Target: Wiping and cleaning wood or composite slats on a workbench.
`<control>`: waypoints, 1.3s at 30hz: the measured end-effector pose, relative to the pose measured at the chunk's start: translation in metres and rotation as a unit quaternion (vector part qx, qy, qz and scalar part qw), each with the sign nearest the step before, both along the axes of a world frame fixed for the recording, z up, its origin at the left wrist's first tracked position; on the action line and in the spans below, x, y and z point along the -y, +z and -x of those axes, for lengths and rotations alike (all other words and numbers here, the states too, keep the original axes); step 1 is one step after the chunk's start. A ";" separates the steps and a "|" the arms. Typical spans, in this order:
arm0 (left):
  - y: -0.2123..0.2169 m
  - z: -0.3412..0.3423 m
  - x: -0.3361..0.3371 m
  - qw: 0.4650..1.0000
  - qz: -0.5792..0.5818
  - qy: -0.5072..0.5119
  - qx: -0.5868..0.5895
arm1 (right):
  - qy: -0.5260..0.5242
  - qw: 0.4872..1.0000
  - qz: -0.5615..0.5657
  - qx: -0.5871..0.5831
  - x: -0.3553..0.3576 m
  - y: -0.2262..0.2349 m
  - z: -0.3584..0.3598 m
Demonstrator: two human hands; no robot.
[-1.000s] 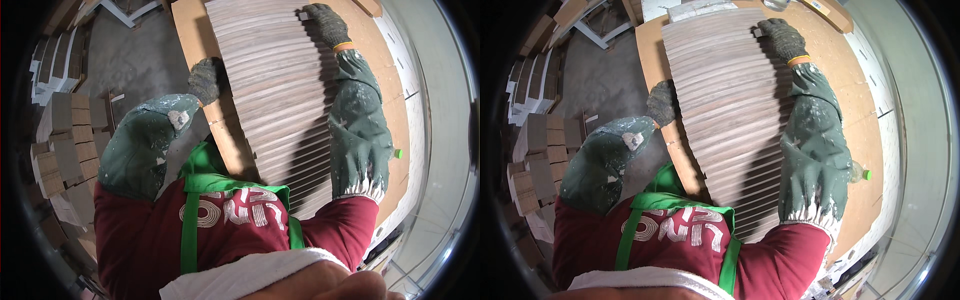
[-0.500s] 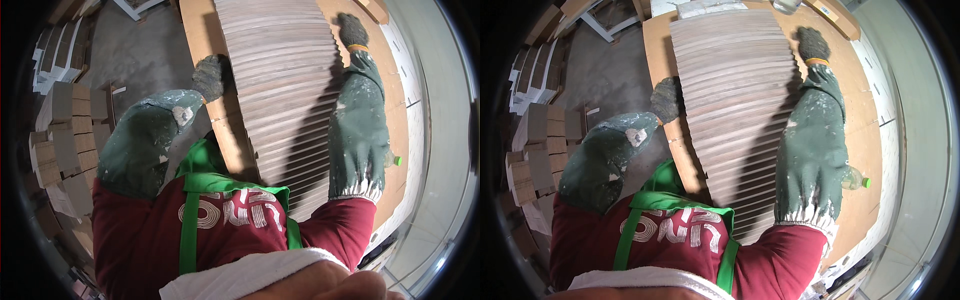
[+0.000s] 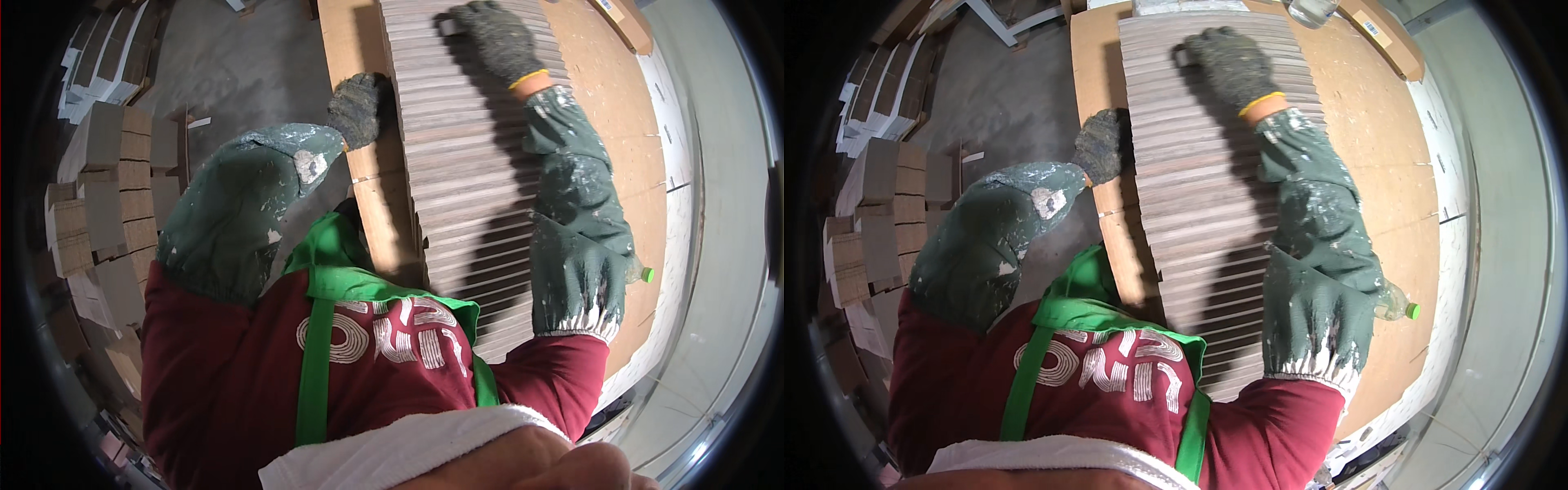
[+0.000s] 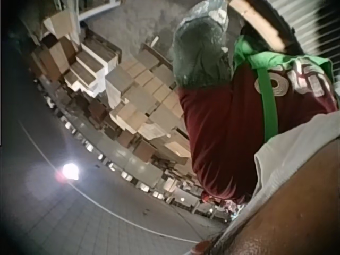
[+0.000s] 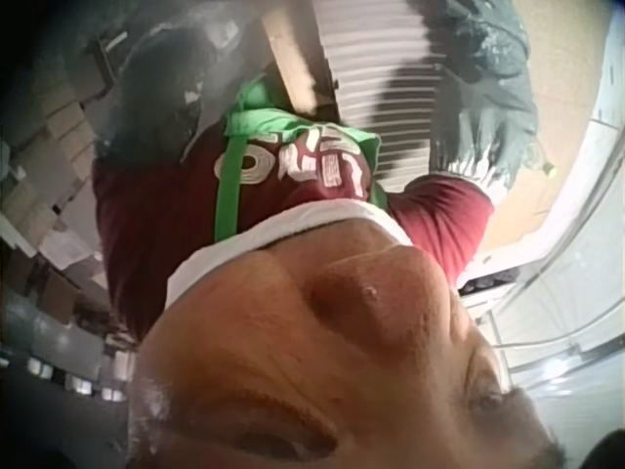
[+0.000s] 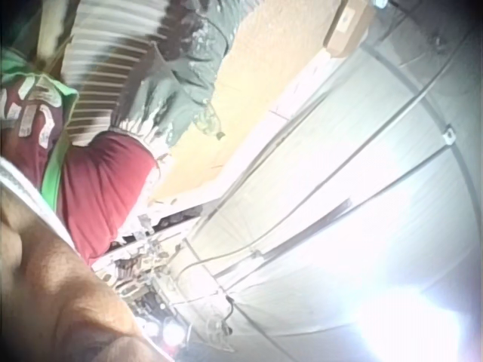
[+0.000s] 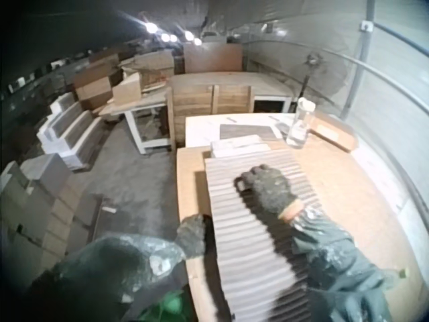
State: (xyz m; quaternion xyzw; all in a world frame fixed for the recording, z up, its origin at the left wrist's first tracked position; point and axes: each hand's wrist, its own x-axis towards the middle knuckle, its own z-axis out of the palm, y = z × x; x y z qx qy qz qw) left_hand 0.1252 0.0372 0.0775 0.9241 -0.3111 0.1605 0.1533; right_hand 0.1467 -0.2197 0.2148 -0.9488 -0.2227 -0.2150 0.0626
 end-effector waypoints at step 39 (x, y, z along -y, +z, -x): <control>-0.031 -0.033 -0.004 0.997 -0.079 -0.002 -0.021 | -0.343 0.932 -0.045 -0.112 0.090 0.003 0.233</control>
